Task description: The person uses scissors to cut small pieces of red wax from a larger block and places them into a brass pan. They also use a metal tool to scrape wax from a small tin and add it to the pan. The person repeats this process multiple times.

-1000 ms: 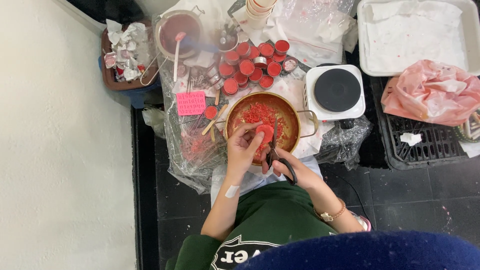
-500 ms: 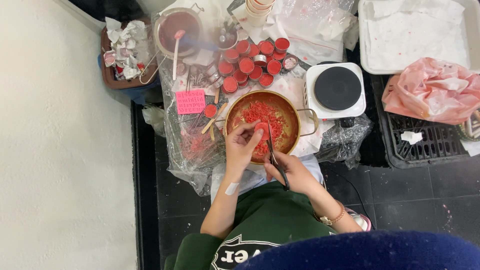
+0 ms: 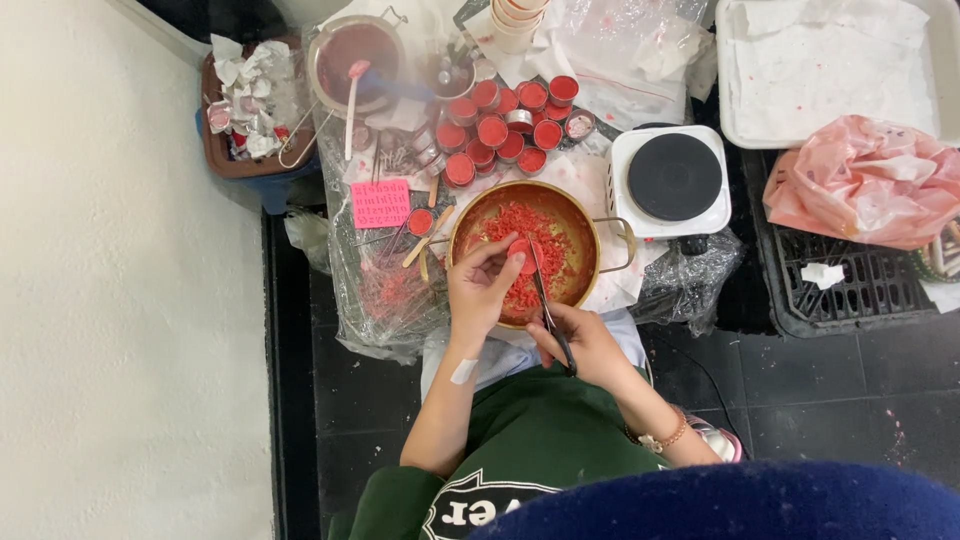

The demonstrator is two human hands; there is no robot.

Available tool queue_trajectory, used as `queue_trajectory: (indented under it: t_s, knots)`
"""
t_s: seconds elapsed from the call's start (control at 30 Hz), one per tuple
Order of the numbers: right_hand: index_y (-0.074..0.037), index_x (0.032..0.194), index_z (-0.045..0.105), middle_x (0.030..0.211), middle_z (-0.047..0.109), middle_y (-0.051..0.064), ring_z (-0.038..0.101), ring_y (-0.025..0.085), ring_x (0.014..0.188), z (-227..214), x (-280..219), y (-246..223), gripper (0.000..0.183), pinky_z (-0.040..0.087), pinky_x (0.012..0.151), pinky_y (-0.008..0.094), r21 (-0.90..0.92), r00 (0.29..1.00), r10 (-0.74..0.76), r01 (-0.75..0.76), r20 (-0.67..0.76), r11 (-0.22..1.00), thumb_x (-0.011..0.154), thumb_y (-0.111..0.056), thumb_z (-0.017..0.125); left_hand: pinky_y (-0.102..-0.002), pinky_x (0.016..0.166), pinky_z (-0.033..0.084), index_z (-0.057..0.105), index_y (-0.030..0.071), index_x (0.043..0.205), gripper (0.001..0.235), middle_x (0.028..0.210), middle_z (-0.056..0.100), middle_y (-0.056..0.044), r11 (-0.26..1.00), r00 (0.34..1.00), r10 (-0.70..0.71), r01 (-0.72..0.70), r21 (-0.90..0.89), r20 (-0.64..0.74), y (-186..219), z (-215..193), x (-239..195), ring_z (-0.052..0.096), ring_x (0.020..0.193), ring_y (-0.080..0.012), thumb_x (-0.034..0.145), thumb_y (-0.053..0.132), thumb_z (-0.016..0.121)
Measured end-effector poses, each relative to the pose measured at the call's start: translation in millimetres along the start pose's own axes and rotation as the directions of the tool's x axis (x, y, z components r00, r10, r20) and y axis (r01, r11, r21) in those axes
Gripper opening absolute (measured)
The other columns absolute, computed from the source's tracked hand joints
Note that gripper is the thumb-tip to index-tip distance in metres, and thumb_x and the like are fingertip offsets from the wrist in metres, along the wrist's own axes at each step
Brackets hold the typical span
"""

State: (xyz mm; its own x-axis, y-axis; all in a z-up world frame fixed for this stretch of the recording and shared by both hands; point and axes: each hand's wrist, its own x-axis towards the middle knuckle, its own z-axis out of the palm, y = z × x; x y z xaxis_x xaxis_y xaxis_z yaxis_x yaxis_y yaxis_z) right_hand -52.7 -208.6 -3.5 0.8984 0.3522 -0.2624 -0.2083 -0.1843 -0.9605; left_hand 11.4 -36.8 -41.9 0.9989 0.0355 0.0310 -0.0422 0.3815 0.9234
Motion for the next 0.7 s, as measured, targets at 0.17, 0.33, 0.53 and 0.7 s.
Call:
queue_trajectory:
  t_s: [0.17, 0.33, 0.53, 0.7]
  knots:
    - [-0.003, 0.095, 0.063, 0.060, 0.062, 0.000, 0.059, 0.007, 0.055, 2.3, -0.4, -4.1, 0.016, 0.046, 0.053, 0.024, 0.006, 1.000, 0.002, -0.002, -0.019, 1.000, 0.098, -0.018, 0.066, -0.026, 0.088, 0.059, 0.071, -0.007, 0.122, 0.027, 0.114, 0.068, -0.010, 0.973, 0.991, 0.127, -0.132, 0.189, 0.037, 22.7, 5.9, -1.7, 0.070, 0.097, -0.0125, 0.095, -0.003, 0.073]
    - [-0.003, 0.097, 0.063, 0.060, 0.063, 0.000, 0.060, 0.007, 0.055, -0.5, -0.6, 7.1, 0.016, 0.047, 0.052, 0.024, -0.019, 1.000, 0.010, -0.010, -0.021, 1.000, 0.097, -0.018, 0.067, -0.027, 0.089, 0.059, 0.071, -0.007, 0.125, 0.030, 0.112, 0.065, -0.010, 0.963, 0.984, 0.167, -0.176, 0.203, 0.064, 21.2, 1.8, -2.4, 0.068, 0.099, -0.0127, 0.094, -0.005, 0.074]
    - [-0.002, 0.126, 0.056, 0.084, 0.061, 0.003, 0.060, 0.009, 0.073, -15.9, -5.9, 9.5, 0.040, 0.048, 0.063, 0.023, 0.154, 0.967, -0.195, 0.170, 0.164, 0.973, 0.102, -0.032, 0.070, -0.027, 0.092, 0.056, 0.069, -0.006, 0.115, 0.020, 0.113, 0.070, -0.009, 0.998, 1.000, 0.022, -0.022, -0.053, 0.001, -5.8, -8.1, -1.6, 0.069, 0.100, -0.0120, 0.095, -0.005, 0.073]
    - [-0.009, 0.149, 0.031, 0.103, 0.061, 0.006, 0.050, 0.007, 0.059, -22.2, -9.0, -12.3, 0.089, 0.045, 0.051, 0.020, 0.143, 0.942, -0.130, 0.089, 0.310, 0.986, 0.092, -0.074, 0.050, -0.025, 0.090, 0.056, 0.069, -0.003, 0.117, 0.020, 0.110, 0.074, -0.008, 0.995, 0.998, -0.049, 0.046, -0.087, -0.039, -13.6, -3.6, -4.1, 0.069, 0.097, -0.0092, 0.097, -0.001, 0.070]
